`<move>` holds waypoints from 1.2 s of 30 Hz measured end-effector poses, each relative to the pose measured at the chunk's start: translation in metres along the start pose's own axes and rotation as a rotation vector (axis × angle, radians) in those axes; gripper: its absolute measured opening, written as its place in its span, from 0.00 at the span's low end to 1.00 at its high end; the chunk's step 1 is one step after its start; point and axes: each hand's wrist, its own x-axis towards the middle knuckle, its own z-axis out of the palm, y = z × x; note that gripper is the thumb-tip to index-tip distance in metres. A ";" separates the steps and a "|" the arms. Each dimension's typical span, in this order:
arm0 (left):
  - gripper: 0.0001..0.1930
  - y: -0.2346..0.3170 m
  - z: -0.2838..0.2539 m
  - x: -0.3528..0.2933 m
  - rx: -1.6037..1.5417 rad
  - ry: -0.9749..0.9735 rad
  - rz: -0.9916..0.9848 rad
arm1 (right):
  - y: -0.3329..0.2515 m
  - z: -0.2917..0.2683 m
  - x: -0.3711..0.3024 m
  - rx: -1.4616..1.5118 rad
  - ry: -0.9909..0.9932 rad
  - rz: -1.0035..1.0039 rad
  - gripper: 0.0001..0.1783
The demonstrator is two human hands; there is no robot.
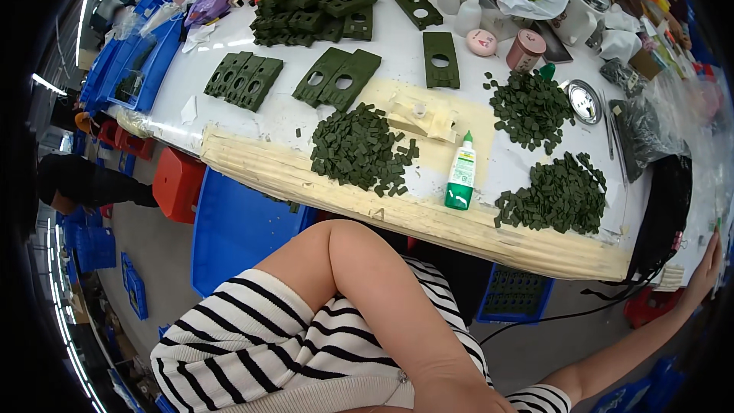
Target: The recorder is assembling small plastic toy tanks by gluing various green components onto the main chassis.
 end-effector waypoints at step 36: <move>0.05 0.120 0.180 -0.274 2.600 1.805 0.835 | -0.359 0.229 -0.193 -0.219 -0.812 -1.075 0.28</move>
